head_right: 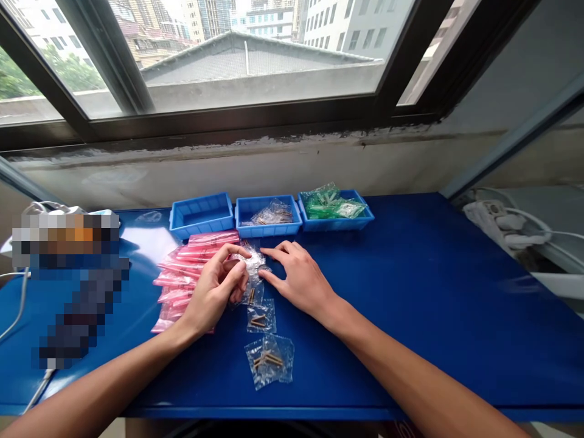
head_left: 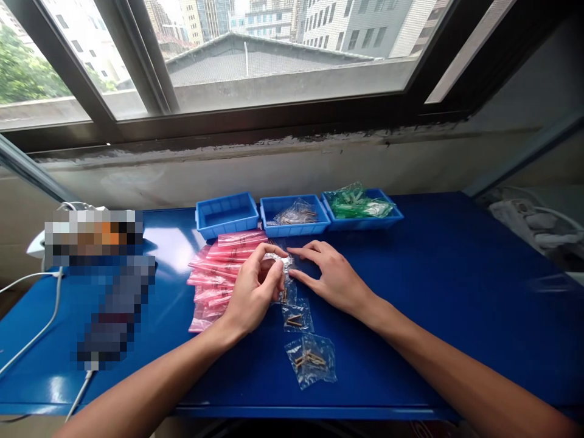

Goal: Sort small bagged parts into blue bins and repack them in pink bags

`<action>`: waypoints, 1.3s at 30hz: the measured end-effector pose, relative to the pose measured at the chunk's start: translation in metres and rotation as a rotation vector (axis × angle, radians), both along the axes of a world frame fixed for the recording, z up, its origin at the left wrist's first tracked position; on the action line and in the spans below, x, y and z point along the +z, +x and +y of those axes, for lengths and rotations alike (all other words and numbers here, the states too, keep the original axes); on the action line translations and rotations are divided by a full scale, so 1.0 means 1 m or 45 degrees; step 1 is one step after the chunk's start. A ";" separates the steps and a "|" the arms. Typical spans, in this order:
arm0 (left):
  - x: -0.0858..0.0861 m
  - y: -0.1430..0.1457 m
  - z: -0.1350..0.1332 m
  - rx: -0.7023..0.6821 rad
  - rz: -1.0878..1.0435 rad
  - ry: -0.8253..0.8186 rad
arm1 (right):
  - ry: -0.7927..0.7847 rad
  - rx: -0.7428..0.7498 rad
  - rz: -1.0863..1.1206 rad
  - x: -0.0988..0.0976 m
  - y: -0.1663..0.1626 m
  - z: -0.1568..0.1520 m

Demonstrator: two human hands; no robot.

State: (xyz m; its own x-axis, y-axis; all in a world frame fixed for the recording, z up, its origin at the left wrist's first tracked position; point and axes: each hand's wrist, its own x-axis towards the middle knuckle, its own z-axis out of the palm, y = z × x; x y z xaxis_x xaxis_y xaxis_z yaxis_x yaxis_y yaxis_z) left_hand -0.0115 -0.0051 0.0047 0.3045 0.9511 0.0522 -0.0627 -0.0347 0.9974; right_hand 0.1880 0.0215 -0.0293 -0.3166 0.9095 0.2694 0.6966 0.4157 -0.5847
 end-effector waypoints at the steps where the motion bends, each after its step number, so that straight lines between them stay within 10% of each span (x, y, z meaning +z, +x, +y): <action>1: 0.000 0.000 0.000 -0.001 0.005 0.004 | -0.003 0.003 0.015 0.000 0.000 0.000; 29: -0.004 -0.001 0.003 0.041 0.165 -0.011 | -0.152 -0.028 0.897 0.025 0.001 -0.013; 39: -0.004 -0.001 0.004 0.102 0.110 0.023 | -0.176 0.051 0.803 0.025 0.002 -0.017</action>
State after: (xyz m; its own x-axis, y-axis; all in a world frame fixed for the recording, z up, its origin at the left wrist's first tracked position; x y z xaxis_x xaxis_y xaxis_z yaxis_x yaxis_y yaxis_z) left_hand -0.0122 -0.0014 0.0007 0.2315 0.9717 0.0465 0.0269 -0.0541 0.9982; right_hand 0.1897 0.0045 -0.0038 -0.1701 0.9400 0.2956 0.1876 0.3254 -0.9268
